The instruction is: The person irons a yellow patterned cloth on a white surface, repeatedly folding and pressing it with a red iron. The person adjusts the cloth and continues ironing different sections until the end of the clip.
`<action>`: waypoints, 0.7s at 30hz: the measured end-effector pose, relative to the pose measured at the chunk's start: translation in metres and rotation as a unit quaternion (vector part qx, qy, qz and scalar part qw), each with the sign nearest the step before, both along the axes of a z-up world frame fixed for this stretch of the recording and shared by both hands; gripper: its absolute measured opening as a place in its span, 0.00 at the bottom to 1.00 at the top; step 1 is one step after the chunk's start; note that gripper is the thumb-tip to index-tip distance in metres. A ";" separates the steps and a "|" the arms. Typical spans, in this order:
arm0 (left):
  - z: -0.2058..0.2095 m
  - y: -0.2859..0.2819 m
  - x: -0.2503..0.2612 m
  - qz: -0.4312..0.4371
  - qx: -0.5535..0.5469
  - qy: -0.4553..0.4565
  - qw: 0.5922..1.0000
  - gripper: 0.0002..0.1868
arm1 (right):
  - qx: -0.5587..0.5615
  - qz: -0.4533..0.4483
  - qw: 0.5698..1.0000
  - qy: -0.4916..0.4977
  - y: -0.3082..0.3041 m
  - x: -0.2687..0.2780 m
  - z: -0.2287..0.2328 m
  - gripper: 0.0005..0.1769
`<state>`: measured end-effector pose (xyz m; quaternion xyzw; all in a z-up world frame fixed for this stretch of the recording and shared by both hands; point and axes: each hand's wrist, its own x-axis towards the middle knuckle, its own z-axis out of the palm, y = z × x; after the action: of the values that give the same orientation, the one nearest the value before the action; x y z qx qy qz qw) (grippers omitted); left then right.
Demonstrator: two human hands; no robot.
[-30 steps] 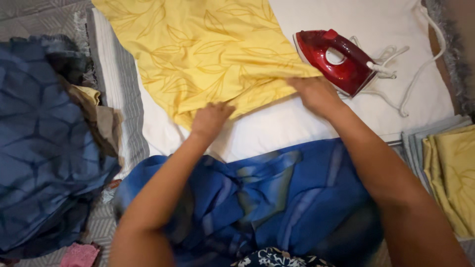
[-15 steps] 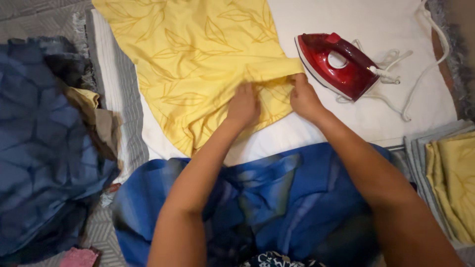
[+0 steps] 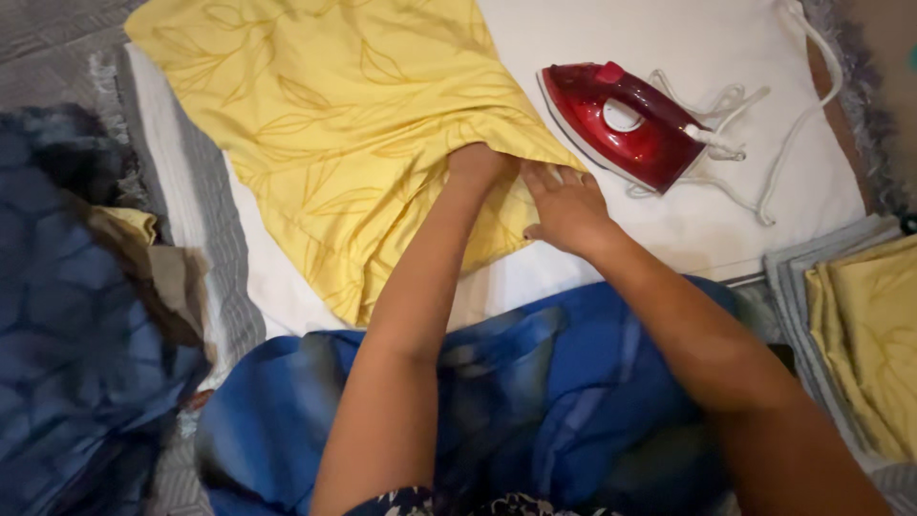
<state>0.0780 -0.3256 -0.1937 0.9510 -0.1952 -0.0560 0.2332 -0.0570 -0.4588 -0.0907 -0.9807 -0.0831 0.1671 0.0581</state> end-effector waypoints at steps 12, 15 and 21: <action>-0.023 -0.014 0.044 -0.022 -0.074 0.006 0.997 0.29 | 0.005 0.097 0.995 -0.028 -0.015 -0.004 -0.022 0.11; -0.024 -0.002 0.039 -0.010 -0.071 -0.009 0.997 0.29 | -0.035 0.056 0.997 0.028 -0.015 0.001 -0.019 0.14; -0.029 0.016 0.029 0.011 -0.086 -0.038 0.995 0.29 | 0.026 -0.008 0.998 0.065 -0.028 0.000 -0.014 0.16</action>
<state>0.1073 -0.3093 -0.2223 0.9309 -0.1978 0.0000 0.3072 -0.0565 -0.4869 -0.1043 -0.9666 -0.0753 0.2276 0.0903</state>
